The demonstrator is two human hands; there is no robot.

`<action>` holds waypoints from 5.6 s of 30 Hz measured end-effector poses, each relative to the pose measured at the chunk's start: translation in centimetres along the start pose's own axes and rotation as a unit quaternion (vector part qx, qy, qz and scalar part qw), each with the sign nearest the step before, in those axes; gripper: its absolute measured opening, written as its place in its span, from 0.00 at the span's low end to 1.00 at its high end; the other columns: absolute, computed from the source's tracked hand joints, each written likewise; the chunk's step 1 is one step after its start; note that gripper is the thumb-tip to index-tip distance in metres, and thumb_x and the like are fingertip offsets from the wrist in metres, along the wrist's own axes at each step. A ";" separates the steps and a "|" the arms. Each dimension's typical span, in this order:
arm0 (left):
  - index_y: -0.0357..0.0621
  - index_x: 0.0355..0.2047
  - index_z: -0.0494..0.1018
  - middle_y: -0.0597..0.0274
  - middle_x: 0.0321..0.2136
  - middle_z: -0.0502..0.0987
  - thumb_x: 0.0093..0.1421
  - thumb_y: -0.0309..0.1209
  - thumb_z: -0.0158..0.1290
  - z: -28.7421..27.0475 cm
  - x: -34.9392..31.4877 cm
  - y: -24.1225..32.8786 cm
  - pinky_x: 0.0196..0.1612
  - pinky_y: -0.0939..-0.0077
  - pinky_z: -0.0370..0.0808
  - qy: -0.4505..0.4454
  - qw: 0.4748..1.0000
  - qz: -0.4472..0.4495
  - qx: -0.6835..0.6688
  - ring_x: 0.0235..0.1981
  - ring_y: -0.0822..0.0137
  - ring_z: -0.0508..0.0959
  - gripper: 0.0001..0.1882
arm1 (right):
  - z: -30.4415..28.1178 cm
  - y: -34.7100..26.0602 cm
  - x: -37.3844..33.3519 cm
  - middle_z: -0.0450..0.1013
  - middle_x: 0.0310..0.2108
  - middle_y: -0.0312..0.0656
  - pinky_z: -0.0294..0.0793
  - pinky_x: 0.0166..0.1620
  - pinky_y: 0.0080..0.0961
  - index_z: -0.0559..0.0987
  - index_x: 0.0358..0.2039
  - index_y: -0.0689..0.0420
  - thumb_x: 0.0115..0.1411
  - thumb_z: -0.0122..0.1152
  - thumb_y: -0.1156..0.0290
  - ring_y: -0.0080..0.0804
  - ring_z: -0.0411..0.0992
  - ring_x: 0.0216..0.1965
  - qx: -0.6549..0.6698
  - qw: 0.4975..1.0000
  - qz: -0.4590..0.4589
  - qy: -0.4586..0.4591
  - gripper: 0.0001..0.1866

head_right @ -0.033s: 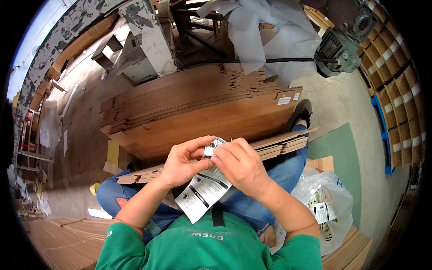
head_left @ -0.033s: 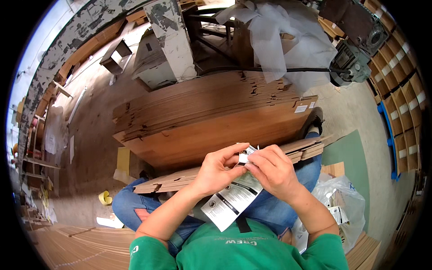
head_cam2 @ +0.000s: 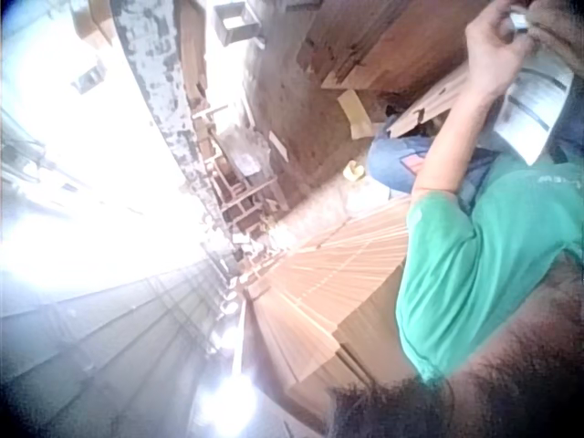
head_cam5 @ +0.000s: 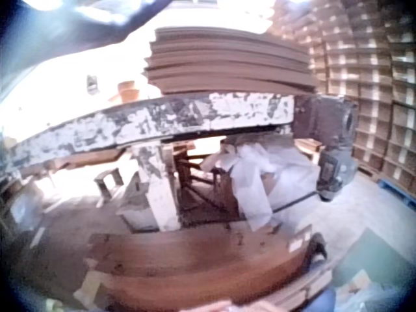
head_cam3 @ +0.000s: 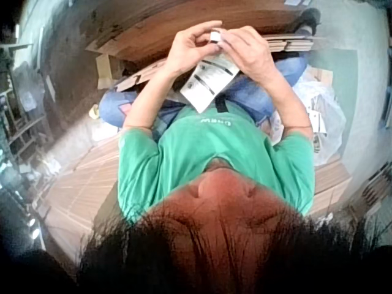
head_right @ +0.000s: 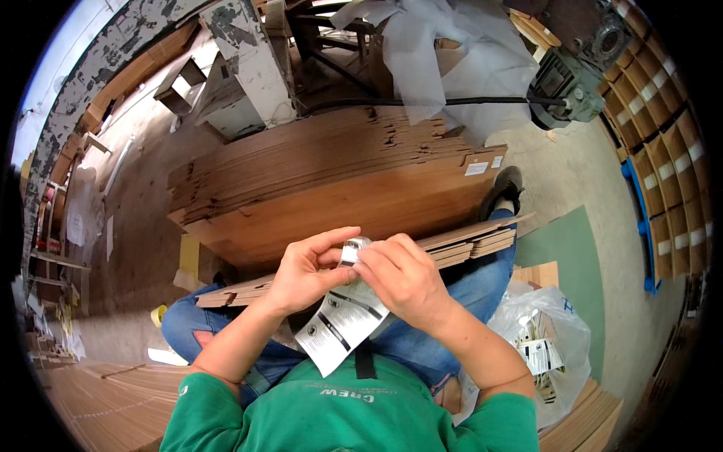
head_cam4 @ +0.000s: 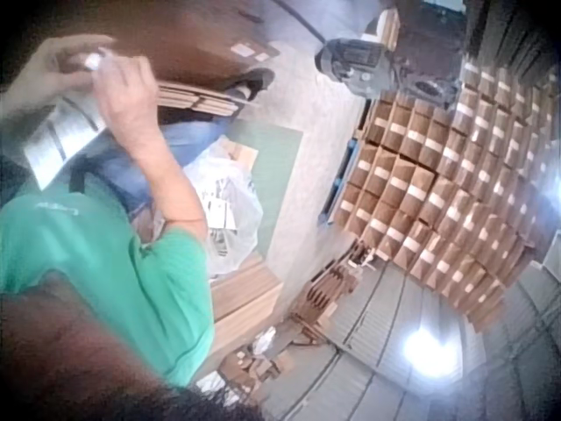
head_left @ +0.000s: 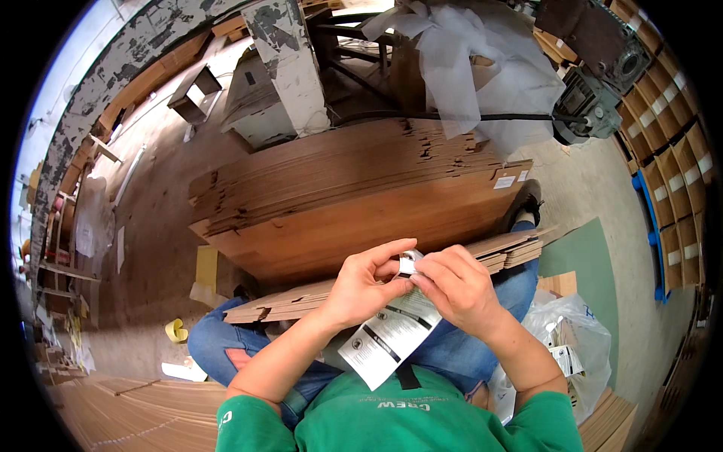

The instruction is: The person sits on the floor and applies adhesive labels to the edges of stacked wooden boards. They peel the backing from each label and press it onto the wood, repeating the process for multiple boards.

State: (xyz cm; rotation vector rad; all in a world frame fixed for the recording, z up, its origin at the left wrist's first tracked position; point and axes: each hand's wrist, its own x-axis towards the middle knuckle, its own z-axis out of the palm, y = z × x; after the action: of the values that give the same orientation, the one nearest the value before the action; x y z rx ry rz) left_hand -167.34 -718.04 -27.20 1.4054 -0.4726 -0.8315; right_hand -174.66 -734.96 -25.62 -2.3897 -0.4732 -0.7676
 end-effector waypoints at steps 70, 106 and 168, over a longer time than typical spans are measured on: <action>0.51 0.64 0.48 0.55 0.37 0.78 0.53 0.28 0.50 12.0 24.6 -7.8 0.37 0.69 0.75 -0.338 0.489 -0.068 0.802 0.37 0.60 0.79 0.38 | -9.9 34.6 -8.1 0.76 0.25 0.36 0.70 0.36 0.20 0.81 0.31 0.59 0.45 0.66 0.76 0.23 0.72 0.29 0.179 0.837 0.443 -0.268 0.10; 0.54 0.60 0.55 0.53 0.33 0.79 0.48 0.26 0.53 6.5 18.5 -1.0 0.36 0.70 0.75 -0.175 0.629 -0.021 0.757 0.34 0.61 0.79 0.37 | -3.5 36.4 -8.1 0.77 0.32 0.45 0.72 0.39 0.37 0.81 0.33 0.52 0.48 0.58 0.60 0.42 0.74 0.34 -0.110 0.807 0.304 -0.494 0.14; 0.35 0.47 0.67 0.54 0.33 0.76 0.62 0.57 0.35 13.7 -39.4 -1.0 0.41 0.76 0.74 0.529 0.703 -0.365 -0.305 0.34 0.67 0.76 0.34 | 3.7 8.6 -4.8 0.69 0.21 0.38 0.63 0.29 0.16 0.73 0.26 0.64 0.53 0.56 0.80 0.22 0.65 0.24 0.356 0.911 0.205 -0.043 0.01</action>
State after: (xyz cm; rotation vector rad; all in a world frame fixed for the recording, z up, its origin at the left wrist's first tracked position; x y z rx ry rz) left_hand -202.94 -697.82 -19.09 1.1596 1.2394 -0.5356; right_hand -172.67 -740.01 -34.58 -1.7401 -0.2119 -0.2305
